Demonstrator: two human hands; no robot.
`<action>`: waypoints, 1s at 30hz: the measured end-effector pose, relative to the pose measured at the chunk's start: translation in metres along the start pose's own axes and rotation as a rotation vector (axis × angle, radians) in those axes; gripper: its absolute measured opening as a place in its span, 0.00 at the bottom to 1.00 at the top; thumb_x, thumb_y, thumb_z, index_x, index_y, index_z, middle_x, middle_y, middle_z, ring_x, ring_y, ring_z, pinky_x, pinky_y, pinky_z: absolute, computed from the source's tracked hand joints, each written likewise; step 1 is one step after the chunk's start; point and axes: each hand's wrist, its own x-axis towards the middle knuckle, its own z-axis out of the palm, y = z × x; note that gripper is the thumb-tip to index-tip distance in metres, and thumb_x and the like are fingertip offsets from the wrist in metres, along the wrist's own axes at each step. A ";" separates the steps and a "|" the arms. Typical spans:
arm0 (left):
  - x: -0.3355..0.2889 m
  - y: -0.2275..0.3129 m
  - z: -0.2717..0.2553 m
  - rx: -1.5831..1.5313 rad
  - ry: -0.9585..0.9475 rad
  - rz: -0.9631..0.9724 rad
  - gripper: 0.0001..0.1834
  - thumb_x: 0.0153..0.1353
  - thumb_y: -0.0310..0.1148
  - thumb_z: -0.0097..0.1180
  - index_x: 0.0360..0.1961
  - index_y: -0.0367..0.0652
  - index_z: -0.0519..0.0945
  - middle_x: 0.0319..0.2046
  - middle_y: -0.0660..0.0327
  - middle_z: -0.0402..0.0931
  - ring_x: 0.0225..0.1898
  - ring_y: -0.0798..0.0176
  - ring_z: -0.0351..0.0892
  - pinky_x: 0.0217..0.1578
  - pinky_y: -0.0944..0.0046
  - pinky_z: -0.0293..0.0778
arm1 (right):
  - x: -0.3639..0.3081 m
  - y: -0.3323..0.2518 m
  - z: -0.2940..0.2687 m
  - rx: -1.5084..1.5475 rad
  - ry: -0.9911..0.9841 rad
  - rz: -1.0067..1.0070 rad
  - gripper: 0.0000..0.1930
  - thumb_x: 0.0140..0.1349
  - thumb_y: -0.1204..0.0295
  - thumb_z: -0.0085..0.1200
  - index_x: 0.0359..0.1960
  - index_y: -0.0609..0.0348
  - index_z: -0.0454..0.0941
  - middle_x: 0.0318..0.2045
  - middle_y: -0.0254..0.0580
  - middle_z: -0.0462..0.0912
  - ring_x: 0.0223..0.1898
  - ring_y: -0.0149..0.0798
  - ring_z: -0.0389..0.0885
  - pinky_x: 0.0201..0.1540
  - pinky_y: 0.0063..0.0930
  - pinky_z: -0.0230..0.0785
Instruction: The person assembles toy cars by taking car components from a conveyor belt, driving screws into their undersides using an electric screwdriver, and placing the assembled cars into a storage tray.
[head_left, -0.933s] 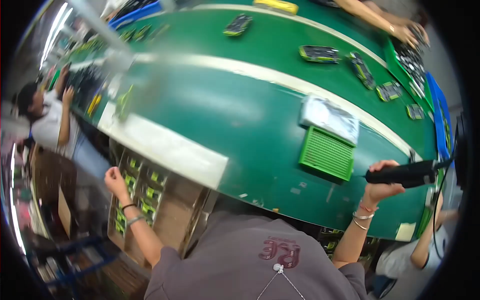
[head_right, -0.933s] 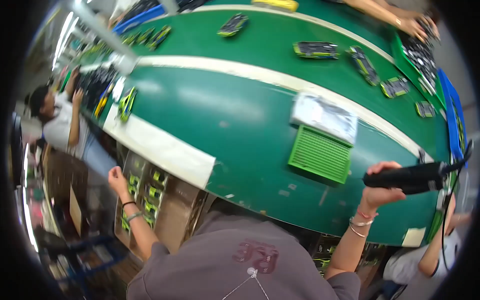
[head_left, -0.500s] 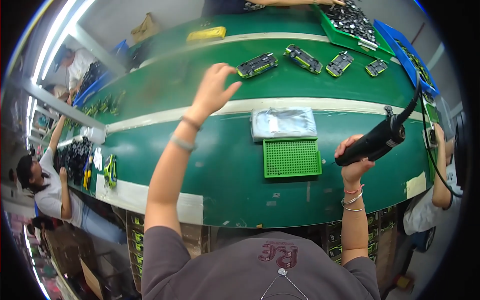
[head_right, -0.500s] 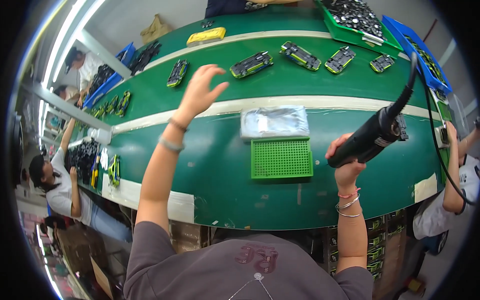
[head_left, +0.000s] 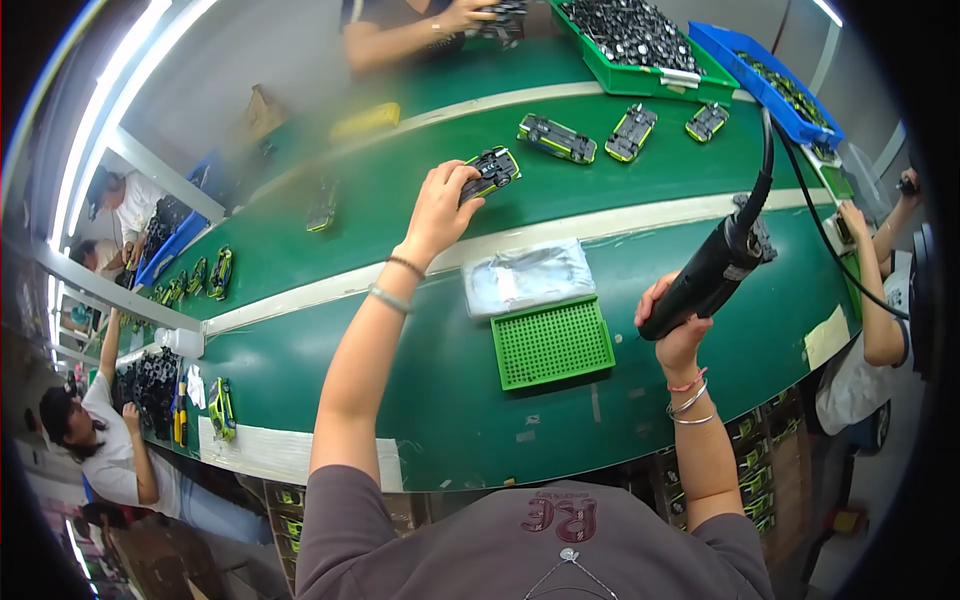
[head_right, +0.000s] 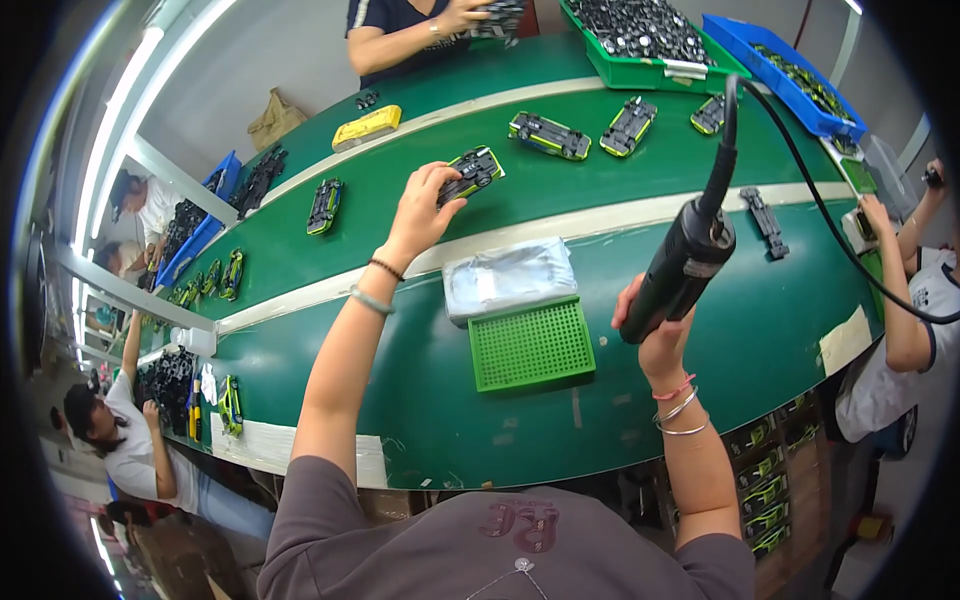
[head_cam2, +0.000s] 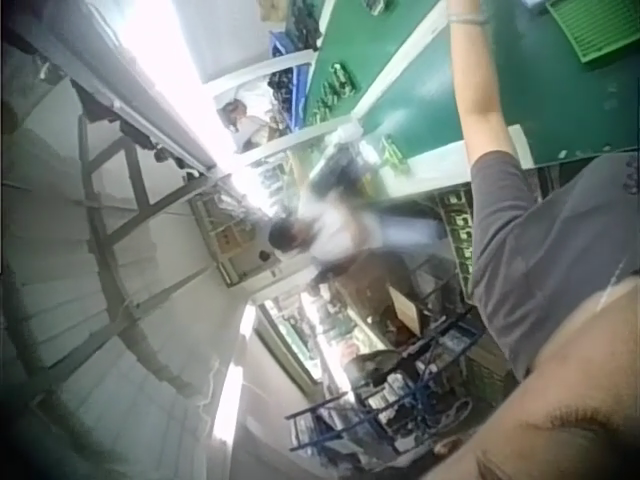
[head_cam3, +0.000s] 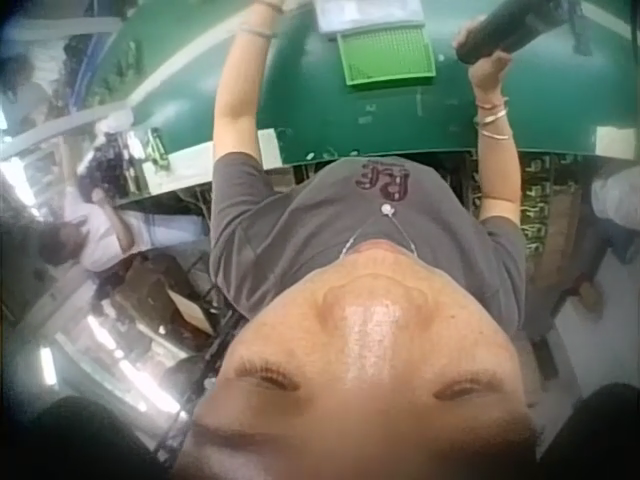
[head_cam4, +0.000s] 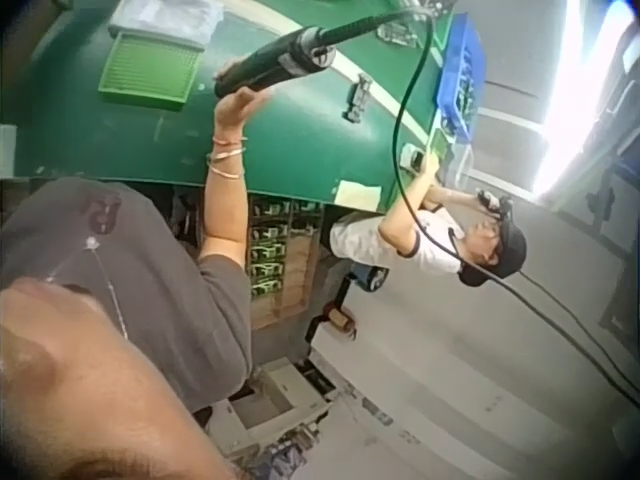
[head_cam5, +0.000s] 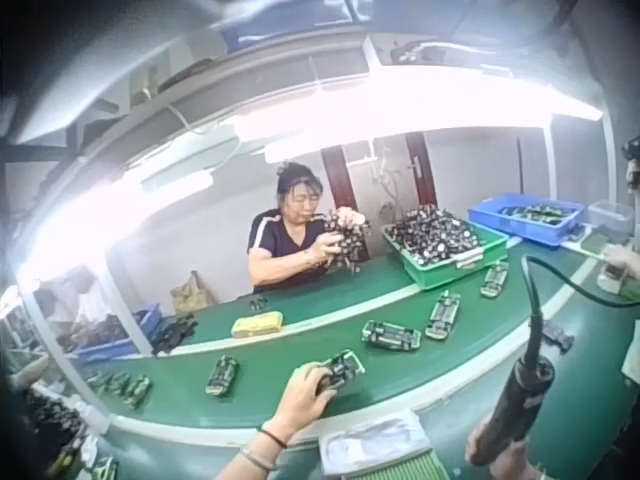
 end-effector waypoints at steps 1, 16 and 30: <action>-0.005 0.012 -0.010 -0.016 0.036 0.057 0.20 0.45 0.26 0.63 0.41 0.42 0.72 0.44 0.52 0.70 0.46 0.48 0.68 0.47 0.54 0.67 | 0.002 0.000 0.001 -0.011 -0.003 -0.004 0.46 0.38 0.22 0.37 0.32 0.60 0.64 0.17 0.37 0.68 0.18 0.32 0.69 0.22 0.22 0.63; -0.056 0.082 -0.024 -0.198 -0.346 0.088 0.25 0.46 0.27 0.63 0.50 0.48 0.75 0.49 0.53 0.69 0.51 0.50 0.68 0.51 0.56 0.67 | 0.007 -0.005 0.004 -0.003 -0.018 0.046 0.48 0.36 0.19 0.32 0.28 0.60 0.64 0.16 0.38 0.68 0.18 0.33 0.69 0.23 0.25 0.64; -0.064 0.068 -0.015 -0.248 -0.295 0.096 0.24 0.50 0.32 0.61 0.52 0.52 0.75 0.50 0.52 0.68 0.52 0.50 0.67 0.53 0.56 0.65 | 0.002 -0.028 0.057 0.303 0.019 -0.154 0.53 0.29 0.16 0.24 0.30 0.61 0.64 0.16 0.39 0.68 0.17 0.35 0.69 0.22 0.26 0.66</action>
